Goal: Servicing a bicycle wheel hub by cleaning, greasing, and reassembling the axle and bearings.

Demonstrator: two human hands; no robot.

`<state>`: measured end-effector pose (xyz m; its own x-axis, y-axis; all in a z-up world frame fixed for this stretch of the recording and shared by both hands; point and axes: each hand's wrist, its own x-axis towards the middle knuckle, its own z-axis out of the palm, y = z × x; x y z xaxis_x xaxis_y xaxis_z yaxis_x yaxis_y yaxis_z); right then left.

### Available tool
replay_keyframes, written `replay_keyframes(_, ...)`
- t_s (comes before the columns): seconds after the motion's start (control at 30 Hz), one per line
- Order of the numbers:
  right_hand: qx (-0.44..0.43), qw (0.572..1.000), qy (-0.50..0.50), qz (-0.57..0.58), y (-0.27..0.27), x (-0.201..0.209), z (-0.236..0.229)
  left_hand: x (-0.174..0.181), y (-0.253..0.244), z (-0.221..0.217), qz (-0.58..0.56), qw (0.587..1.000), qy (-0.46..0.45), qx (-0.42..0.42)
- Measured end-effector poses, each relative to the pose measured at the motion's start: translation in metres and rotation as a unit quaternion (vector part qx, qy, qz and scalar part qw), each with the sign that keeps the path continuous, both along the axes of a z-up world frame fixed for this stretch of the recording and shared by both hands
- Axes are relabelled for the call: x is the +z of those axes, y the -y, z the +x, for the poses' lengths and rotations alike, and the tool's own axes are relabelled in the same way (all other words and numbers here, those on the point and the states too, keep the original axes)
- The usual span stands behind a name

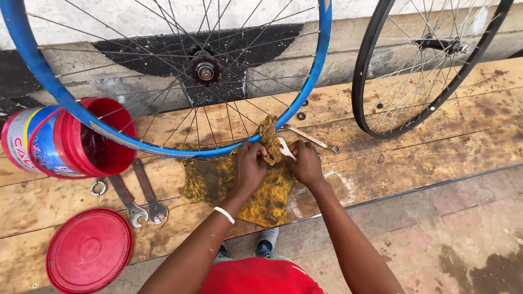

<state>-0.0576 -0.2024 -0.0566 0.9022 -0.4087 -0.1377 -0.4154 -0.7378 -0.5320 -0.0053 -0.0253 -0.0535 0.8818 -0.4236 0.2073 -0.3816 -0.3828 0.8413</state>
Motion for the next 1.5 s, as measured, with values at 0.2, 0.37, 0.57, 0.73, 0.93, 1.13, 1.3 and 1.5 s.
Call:
replay_keyframes(0.2, -0.005, 0.999, 0.045, 0.02, 0.001, 0.011, -0.006, 0.035, -0.001, -0.013, -0.102, 0.991, -0.073, 0.053)
replay_keyframes(0.37, -0.038, 0.992, 0.108, 0.062, 0.0, 0.042, -0.025, 0.067, -0.007, -0.017, -0.369, 0.893, -0.255, 0.02)
replay_keyframes(0.57, -0.116, 0.957, 0.174, 0.2, 0.0, 0.061, -0.022, 0.079, 0.005, -0.014, -0.67, 0.529, -0.52, 0.023)
replay_keyframes(0.73, -0.15, 0.904, 0.076, 0.394, -0.044, 0.093, -0.014, 0.052, 0.019, -0.015, -0.708, 0.432, -0.554, 0.066)
replay_keyframes(0.93, -0.139, 0.833, -0.022, 0.534, -0.061, 0.102, -0.013, 0.041, 0.018, -0.016, -0.654, 0.487, -0.577, 0.049)
replay_keyframes(1.13, -0.081, 0.834, -0.067, 0.541, -0.062, 0.109, -0.03, 0.031, 0.001, -0.008, -0.605, 0.565, -0.555, 0.077)
replay_keyframes(1.3, -0.018, 0.83, -0.038, 0.555, -0.074, 0.121, -0.029, 0.068, 0.009, -0.035, -0.505, 0.588, -0.603, 0.19)
replay_keyframes(1.5, -0.099, 0.831, 0.031, 0.547, -0.081, 0.109, -0.026, 0.035, 0.004, -0.025, -0.453, 0.634, -0.603, 0.171)
